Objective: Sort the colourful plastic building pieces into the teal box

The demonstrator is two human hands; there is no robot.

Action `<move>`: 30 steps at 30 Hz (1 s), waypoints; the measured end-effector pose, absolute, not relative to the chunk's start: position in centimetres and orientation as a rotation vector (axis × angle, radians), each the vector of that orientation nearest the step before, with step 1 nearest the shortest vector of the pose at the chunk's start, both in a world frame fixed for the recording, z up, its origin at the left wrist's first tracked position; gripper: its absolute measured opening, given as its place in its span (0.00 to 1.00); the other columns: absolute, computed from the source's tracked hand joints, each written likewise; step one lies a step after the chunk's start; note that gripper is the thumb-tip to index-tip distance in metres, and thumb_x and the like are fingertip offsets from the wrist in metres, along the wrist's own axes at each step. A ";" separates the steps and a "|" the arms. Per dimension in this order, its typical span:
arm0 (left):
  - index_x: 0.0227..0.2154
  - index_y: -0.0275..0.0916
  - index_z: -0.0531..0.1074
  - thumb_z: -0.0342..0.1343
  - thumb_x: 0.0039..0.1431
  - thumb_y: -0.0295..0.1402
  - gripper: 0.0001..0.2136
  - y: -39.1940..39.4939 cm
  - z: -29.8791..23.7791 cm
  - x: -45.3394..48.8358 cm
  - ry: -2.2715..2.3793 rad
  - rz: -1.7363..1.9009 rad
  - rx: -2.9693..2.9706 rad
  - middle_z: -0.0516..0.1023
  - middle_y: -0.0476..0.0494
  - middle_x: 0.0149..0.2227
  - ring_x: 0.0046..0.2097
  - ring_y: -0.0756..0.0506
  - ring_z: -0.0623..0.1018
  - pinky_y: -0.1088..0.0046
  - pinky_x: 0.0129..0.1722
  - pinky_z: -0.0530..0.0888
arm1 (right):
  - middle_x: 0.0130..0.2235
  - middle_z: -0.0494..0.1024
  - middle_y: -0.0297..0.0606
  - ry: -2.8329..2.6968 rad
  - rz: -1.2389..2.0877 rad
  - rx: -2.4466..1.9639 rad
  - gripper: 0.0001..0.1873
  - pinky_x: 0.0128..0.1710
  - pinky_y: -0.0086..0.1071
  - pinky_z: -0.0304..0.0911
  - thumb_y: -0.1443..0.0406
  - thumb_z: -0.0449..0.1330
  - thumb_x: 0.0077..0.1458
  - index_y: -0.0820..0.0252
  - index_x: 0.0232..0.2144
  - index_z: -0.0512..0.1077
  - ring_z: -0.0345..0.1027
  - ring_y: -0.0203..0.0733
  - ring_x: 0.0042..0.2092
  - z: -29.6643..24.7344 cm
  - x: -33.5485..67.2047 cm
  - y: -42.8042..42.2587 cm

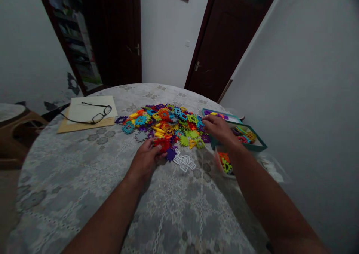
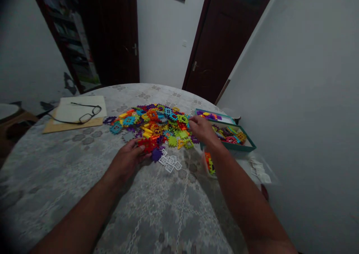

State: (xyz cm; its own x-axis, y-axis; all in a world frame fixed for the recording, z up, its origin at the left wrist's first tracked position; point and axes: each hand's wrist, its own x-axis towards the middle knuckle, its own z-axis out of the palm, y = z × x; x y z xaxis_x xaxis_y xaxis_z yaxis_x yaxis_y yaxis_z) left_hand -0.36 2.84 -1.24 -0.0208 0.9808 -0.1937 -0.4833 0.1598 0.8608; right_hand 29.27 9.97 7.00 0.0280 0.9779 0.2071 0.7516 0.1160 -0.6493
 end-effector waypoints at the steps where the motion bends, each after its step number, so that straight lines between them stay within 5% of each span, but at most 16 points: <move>1: 0.52 0.38 0.74 0.63 0.60 0.22 0.17 2.7 -1.1 -0.3 0.936 1.312 0.643 0.84 0.35 0.48 0.41 0.43 0.86 0.65 0.39 0.86 | 0.50 0.85 0.44 -1.758 0.635 -1.599 0.17 0.41 0.33 0.75 0.59 0.57 0.69 0.58 0.52 0.79 0.81 0.45 0.45 6.1 27.4 8.5; 5: 0.56 0.41 0.72 0.63 0.60 0.24 0.21 2.2 -0.8 0.0 0.850 1.271 0.578 0.83 0.34 0.52 0.44 0.40 0.86 0.61 0.40 0.86 | 0.61 0.79 0.46 -1.702 0.949 -1.342 0.26 0.43 0.38 0.78 0.55 0.56 0.72 0.50 0.68 0.68 0.80 0.48 0.51 1.8 20.2 3.3; 11: 0.56 0.42 0.78 0.63 0.53 0.27 0.25 1.9 -1.8 0.5 0.902 1.205 0.745 0.85 0.40 0.44 0.39 0.43 0.84 0.72 0.34 0.79 | 0.73 0.68 0.47 -1.761 0.774 -1.349 0.34 0.71 0.48 0.62 0.54 0.53 0.74 0.51 0.77 0.56 0.65 0.53 0.72 -2.8 14.6 0.0; 18: 0.57 0.44 0.80 0.62 0.53 0.29 0.26 1.7 -1.8 0.5 0.992 1.208 0.925 0.86 0.40 0.46 0.42 0.41 0.84 0.69 0.37 0.79 | 0.77 0.60 0.44 -1.761 0.733 -1.324 0.38 0.75 0.53 0.54 0.57 0.52 0.75 0.49 0.80 0.45 0.56 0.51 0.77 -3.5 14.2 -0.6; 30: 0.56 0.47 0.80 0.65 0.54 0.28 0.24 1.1 -1.2 0.8 0.974 1.235 1.030 0.84 0.38 0.56 0.55 0.36 0.83 0.63 0.50 0.81 | 0.74 0.66 0.45 -1.600 0.693 -1.329 0.33 0.74 0.47 0.57 0.54 0.51 0.74 0.53 0.77 0.58 0.62 0.52 0.74 -3.5 15.0 -0.5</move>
